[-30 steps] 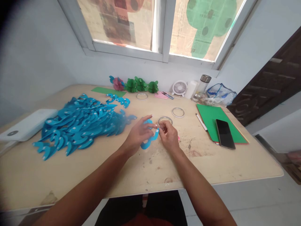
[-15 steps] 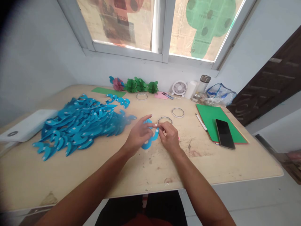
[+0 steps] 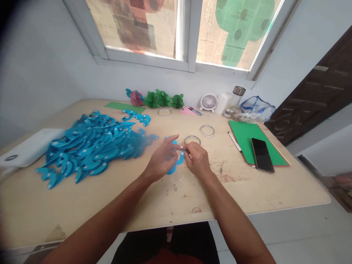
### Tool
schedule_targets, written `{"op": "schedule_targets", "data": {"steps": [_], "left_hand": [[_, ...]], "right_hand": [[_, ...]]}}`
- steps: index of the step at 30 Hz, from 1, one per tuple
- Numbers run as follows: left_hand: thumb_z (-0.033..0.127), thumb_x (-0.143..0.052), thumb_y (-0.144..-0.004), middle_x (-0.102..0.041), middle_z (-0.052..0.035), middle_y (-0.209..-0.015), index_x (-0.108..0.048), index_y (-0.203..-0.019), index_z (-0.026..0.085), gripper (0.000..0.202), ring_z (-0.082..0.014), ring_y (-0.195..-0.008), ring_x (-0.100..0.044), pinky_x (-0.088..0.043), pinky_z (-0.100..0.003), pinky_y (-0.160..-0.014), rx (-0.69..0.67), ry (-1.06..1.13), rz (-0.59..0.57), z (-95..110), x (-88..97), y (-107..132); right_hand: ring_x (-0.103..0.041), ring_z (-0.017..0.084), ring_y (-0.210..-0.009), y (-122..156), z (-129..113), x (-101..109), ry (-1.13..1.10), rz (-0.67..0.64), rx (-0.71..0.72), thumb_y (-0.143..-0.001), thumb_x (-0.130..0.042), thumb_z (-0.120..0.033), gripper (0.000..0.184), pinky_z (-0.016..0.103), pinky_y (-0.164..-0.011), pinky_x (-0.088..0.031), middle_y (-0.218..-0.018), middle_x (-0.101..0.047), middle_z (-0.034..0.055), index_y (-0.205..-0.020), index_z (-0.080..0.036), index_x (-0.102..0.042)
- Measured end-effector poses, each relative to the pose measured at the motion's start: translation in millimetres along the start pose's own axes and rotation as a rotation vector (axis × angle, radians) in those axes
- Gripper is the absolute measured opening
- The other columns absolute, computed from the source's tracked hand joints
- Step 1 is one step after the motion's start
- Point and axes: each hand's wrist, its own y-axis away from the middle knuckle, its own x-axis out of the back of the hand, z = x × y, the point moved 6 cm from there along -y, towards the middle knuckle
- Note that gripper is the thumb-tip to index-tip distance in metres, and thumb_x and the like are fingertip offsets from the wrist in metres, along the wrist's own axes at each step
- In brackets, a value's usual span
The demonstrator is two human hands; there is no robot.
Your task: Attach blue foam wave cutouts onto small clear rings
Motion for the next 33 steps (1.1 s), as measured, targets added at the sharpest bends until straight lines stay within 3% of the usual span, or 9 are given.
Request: {"op": "schedule_targets", "data": {"steps": [8,15,33], "left_hand": [[0.012,-0.061,-0.068,-0.064,-0.0032,-0.088,-0.043,-0.128,0.021,0.064,-0.0060,-0.055,-0.047,-0.040,-0.020,-0.053,0.184,0.309,0.069,-9,1.4,-1],[0.012,-0.064,-0.065,-0.061,-0.0004,-0.083,-0.044,-0.127,0.022,0.065,-0.0066,-0.057,-0.051,-0.041,-0.019,-0.052,0.259,0.369,0.102,-10,1.7,0],[0.014,-0.069,-0.064,-0.061,-0.0053,-0.098,-0.043,-0.129,0.023,0.071,-0.0078,-0.064,-0.057,-0.045,-0.022,-0.062,0.261,0.502,0.074,-18,2.7,-2]], "right_hand": [[-0.051,0.016,-0.065,0,-3,-2,-0.031,-0.035,0.008,-0.085,-0.043,-0.015,0.009,0.027,-0.060,-0.039,-0.072,-0.053,0.0028,-0.084,-0.019,-0.051],[-0.048,0.015,-0.063,1,-1,-6,-0.069,-0.069,-0.006,-0.085,-0.043,-0.015,0.008,0.027,-0.059,-0.039,-0.070,-0.050,0.0019,-0.080,-0.020,-0.048],[-0.046,0.014,-0.062,2,-2,-8,-0.106,-0.061,-0.014,-0.083,-0.044,-0.013,0.010,0.026,-0.059,-0.038,-0.068,-0.048,0.0005,-0.077,-0.020,-0.046]]}}
